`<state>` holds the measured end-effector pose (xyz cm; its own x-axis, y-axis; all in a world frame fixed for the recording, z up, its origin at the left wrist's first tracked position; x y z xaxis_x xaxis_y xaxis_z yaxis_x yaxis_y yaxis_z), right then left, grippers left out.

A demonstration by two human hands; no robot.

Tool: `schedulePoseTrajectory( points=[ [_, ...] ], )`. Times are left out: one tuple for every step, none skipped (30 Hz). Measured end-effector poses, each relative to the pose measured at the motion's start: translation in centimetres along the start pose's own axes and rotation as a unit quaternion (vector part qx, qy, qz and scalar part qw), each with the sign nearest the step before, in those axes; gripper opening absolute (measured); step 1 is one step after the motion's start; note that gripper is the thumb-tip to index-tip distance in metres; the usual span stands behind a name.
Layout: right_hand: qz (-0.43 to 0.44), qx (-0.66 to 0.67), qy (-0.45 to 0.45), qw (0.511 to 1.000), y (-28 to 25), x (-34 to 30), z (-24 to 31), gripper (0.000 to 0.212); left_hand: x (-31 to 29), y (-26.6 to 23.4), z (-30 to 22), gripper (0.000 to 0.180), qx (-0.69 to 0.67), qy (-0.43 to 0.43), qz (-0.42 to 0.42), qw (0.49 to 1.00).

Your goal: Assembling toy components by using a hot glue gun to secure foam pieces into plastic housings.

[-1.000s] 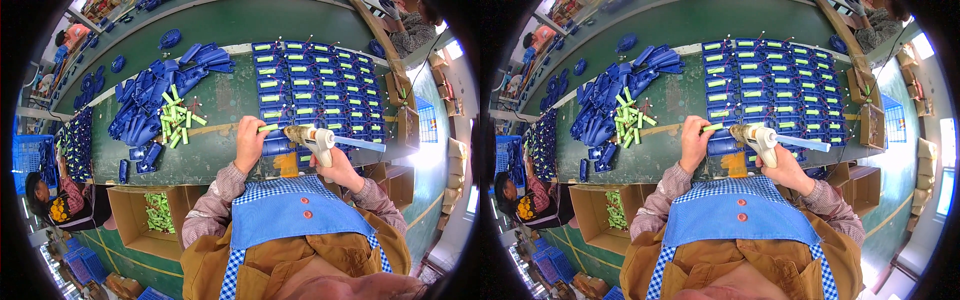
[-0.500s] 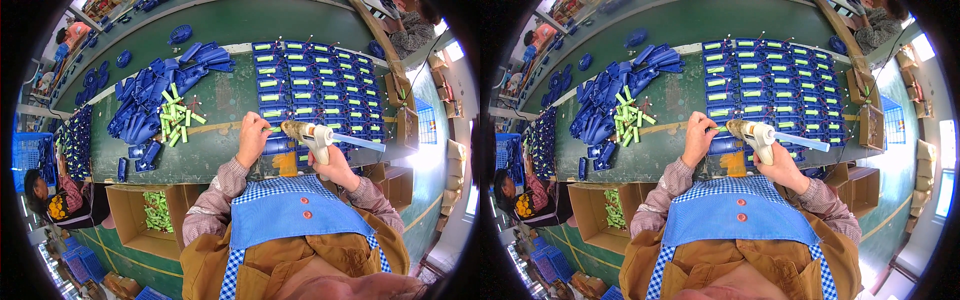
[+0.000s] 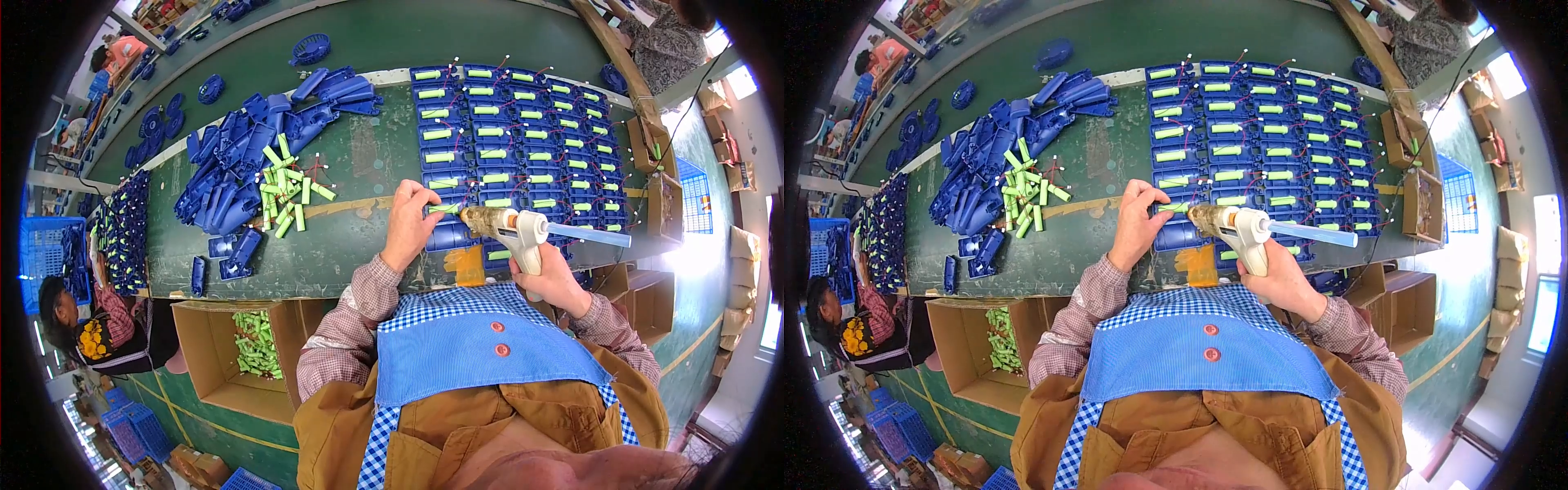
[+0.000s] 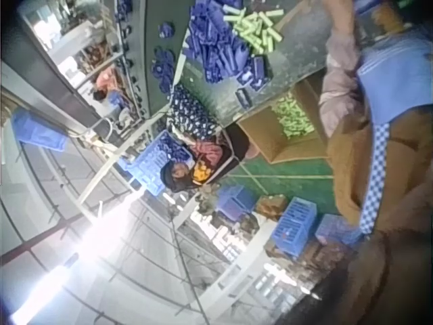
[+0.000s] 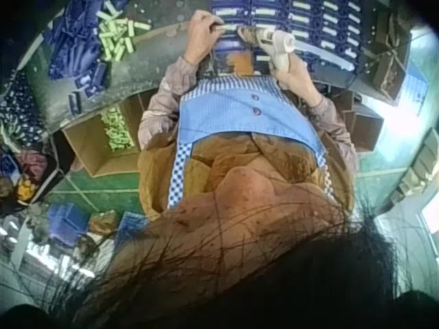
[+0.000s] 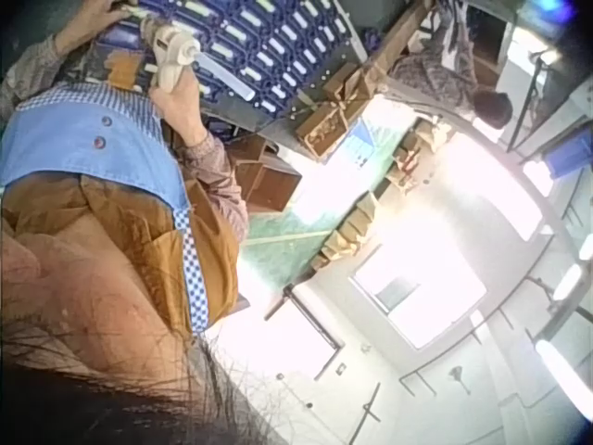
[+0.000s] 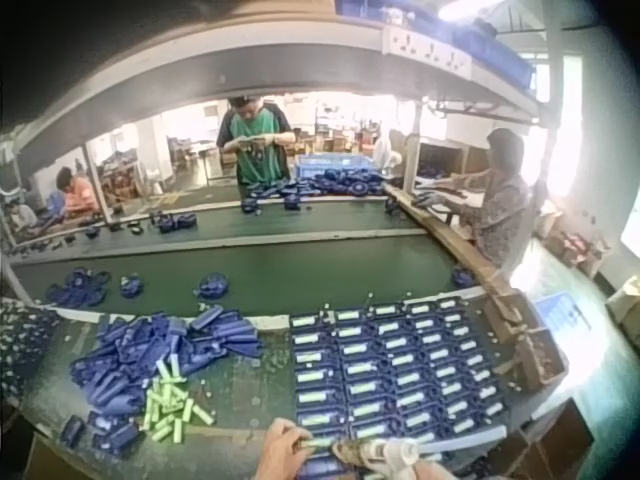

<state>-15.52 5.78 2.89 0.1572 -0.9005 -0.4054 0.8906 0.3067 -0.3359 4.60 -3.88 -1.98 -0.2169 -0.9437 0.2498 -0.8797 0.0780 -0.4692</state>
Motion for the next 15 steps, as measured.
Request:
schedulePoseTrajectory(
  points=[
    [0.007,0.006,-0.002,1.0,0.1,0.0,0.1,0.017,0.0,-0.3,0.0,0.027,-0.02,-0.003,-0.002,1.0],
    [0.014,0.011,-0.004,1.0,0.2,0.0,0.1,0.017,0.0,-0.8,-0.2,0.027,-0.016,-0.005,-0.003,1.0],
    [0.017,0.032,-0.002,0.999,0.2,0.0,-0.1,0.017,0.1,-1.5,-0.4,0.026,-0.022,-0.008,-0.009,1.0],
    [0.021,0.053,-0.001,0.998,0.3,0.1,-0.3,0.017,0.1,-2.4,-0.3,0.026,-0.027,-0.013,-0.014,0.999],
    [0.03,0.059,-0.014,0.998,0.3,0.0,0.0,0.021,0.0,-3.4,0.1,0.023,-0.007,-0.022,-0.033,0.999],
    [0.032,0.075,-0.01,0.997,0.3,0.0,-0.2,0.024,0.0,-4.9,0.4,0.023,0.044,0.008,-0.063,0.997],
    [0.038,0.092,-0.008,0.995,0.3,0.1,-0.4,0.027,-0.3,-6.6,0.7,0.023,0.098,0.035,-0.094,0.99],
    [0.046,0.085,-0.014,0.995,0.2,0.1,-0.3,0.031,-0.2,-8.2,0.7,0.023,0.153,0.051,-0.11,0.981],
    [0.047,0.084,-0.004,0.995,0.1,0.1,-0.3,0.031,-0.3,-9.6,1.0,0.023,0.206,0.059,-0.123,0.969],
    [0.052,0.084,0.004,0.995,0.3,0.2,-0.4,0.032,-0.6,-11.1,1.3,0.023,0.262,0.065,-0.138,0.953],
    [0.021,0.104,-0.027,0.994,0.0,0.3,-0.1,0.025,-0.5,-12.1,1.8,0.023,0.295,0.066,-0.129,0.944],
    [0.02,0.106,-0.029,0.994,0.0,0.3,0.0,0.025,-0.3,-12.7,2.1,0.022,0.321,0.066,-0.126,0.936],
    [0.021,0.098,-0.031,0.994,0.0,0.4,-0.1,0.025,-0.3,-13.3,2.3,0.022,0.347,0.065,-0.124,0.927],
    [0.022,0.091,-0.034,0.995,0.0,0.4,-0.2,0.025,-0.2,-13.4,2.9,0.022,0.366,0.058,-0.103,0.923],
    [0.022,0.092,-0.035,0.995,0.1,0.4,-0.2,0.025,-0.1,-13.4,3.3,0.022,0.367,0.058,-0.103,0.923]
  ],
)
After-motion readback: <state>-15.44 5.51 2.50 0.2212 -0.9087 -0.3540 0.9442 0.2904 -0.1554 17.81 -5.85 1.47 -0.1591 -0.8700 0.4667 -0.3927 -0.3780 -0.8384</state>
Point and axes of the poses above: each hand's wrist, its own x-axis towards the middle knuckle, its own y-axis out of the palm, z = x × y, the point moved 9 cm from there along x, towards the middle knuckle
